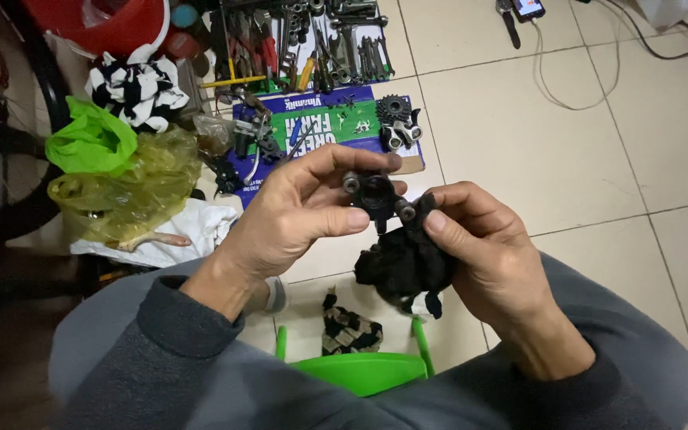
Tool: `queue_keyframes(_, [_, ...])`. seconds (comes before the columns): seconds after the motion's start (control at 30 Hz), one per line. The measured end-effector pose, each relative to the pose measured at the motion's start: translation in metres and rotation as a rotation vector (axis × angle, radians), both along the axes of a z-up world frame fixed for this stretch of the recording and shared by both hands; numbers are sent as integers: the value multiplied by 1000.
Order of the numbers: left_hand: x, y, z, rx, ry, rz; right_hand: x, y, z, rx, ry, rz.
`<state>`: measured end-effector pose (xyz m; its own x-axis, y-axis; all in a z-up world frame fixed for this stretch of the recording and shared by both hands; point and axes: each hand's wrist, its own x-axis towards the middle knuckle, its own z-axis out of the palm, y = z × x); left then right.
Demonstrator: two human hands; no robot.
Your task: The person sits on the floor and cleans a small black bicycle part using a black cloth. They then pick up a metal bicycle part and wipe it with a patterned cloth. The person handles the parts one at a time, turning them over to clean different sides.
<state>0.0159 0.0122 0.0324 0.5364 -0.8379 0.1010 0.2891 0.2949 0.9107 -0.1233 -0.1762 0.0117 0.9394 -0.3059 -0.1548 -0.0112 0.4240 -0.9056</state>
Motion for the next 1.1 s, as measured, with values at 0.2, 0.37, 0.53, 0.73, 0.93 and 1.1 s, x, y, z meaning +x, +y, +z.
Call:
queue_keyframes(0.2, [0, 1, -3, -42, 66, -43, -1, 1, -1, 81, -8, -16])
queue_keyframes(0.37, [2, 1, -7, -82, 185, -40, 0, 1, 4, 103, -2, 3])
queue_keyframes(0.53, [2, 1, -10, -105, 218, -66, 1, 1, 3, 144, 3, -4])
queue_keyframes(0.73, [0, 1, -9, 50, 87, 26, -1, -4, 2, 188, -17, -8])
queue_keyframes(0.93, [-2, -1, -9, 59, -129, 87, -2, -8, 5, 60, -12, -50])
queue_keyframes(1.1, [-13, -5, -5, 177, -338, 177, -2, 9, 25, -216, 102, -128])
